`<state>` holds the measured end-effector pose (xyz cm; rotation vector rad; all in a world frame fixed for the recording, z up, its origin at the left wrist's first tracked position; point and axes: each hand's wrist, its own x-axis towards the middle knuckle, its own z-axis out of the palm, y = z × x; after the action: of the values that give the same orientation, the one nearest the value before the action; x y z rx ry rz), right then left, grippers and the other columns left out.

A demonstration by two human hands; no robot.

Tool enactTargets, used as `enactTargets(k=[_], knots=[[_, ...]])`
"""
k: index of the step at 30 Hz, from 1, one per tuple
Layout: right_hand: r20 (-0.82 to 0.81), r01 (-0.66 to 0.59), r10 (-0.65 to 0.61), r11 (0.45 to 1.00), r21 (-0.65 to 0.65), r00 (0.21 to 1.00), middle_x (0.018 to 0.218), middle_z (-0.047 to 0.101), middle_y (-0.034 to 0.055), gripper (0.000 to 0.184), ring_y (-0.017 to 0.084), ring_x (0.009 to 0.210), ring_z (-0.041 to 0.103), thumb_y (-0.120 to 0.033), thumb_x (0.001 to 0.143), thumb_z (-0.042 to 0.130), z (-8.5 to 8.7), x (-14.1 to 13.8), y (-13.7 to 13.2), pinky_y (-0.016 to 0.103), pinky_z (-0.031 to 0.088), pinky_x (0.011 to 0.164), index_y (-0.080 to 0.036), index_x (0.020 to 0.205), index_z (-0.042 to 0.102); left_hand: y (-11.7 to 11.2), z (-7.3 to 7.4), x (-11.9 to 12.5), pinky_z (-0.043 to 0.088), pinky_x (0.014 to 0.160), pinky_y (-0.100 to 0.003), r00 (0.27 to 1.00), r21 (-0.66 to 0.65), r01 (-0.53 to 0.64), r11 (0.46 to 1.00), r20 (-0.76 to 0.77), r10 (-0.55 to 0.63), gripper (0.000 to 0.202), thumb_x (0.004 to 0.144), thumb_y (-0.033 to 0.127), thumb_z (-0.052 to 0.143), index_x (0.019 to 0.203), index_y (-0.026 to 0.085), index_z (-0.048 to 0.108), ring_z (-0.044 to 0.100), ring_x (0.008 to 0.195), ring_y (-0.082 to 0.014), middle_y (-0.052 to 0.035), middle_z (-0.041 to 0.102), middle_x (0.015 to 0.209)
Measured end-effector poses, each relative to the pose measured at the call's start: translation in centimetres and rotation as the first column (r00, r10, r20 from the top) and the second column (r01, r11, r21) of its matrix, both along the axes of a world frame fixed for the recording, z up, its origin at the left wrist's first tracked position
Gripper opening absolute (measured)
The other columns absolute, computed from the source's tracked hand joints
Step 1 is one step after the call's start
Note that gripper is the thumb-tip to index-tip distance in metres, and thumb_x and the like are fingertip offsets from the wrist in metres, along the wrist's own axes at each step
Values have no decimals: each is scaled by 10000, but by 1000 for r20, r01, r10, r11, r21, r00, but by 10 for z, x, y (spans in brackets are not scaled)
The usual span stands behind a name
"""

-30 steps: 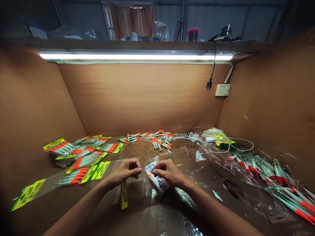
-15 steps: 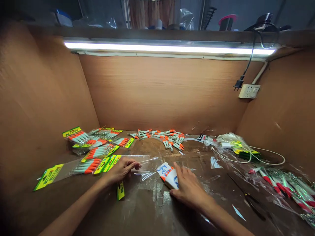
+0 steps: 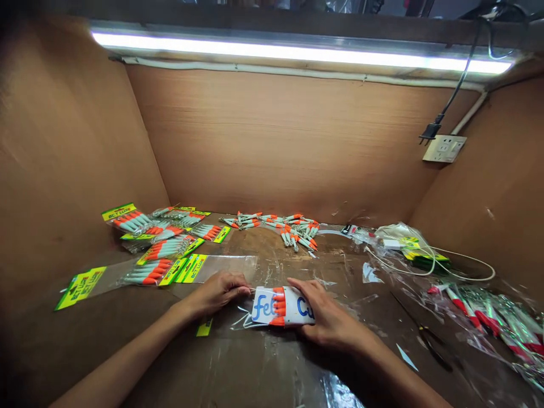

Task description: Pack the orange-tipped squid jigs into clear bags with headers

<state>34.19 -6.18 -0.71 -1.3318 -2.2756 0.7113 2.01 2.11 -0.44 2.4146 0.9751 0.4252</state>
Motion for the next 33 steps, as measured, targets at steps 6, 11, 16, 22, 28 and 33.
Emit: enactTargets(k=[6,11,16,22,28,33], knots=[[35,25,-25,1000,-5,999,1441,461,105,941,297,1267,448,-246,716,672,1,-13,-12,411,346,1087,-263,1554,245,-21,2,20,440,852,-326,993,282,-81,956,-56,101,376,936,444,591,1281,297,610,580,1025,-245,-66,626,1096],[6,45,-45,999,-30,999,1437,469,101,987,289,1269,447,-275,707,706,5,-15,-15,402,330,1093,-257,1562,214,-54,3,39,455,800,-354,992,254,11,967,-127,23,698,774,699,651,1296,257,513,598,986,-282,-78,619,1135],[-14,36,-37,998,-52,999,1435,475,112,989,309,1274,450,-317,706,725,8,-14,-13,433,325,1097,-256,1558,227,-65,-2,49,437,771,-346,980,357,33,933,-193,39,366,895,532,596,1101,232,556,584,950,-270,-71,636,1041],[-24,18,-19,998,-60,1000,1440,480,116,988,314,1275,458,-372,723,744,11,-12,-13,446,343,1092,-265,1559,228,-62,2,50,381,646,-316,978,395,34,918,-204,52,154,993,307,430,914,227,535,585,774,-210,-37,630,860],[23,-51,50,998,45,998,1535,375,92,981,302,1371,380,-287,749,718,10,-15,-16,442,294,1142,-306,1570,182,-70,-2,59,385,627,-307,983,442,32,896,-174,51,91,975,240,445,943,233,530,599,797,-204,-34,622,902],[117,-124,115,990,74,987,1618,228,51,673,313,1434,311,-293,819,680,12,-15,-18,468,296,1146,-374,1448,452,-76,-4,65,458,721,-314,990,405,114,907,-121,-70,137,987,270,442,963,236,572,612,881,-217,-56,633,959]])
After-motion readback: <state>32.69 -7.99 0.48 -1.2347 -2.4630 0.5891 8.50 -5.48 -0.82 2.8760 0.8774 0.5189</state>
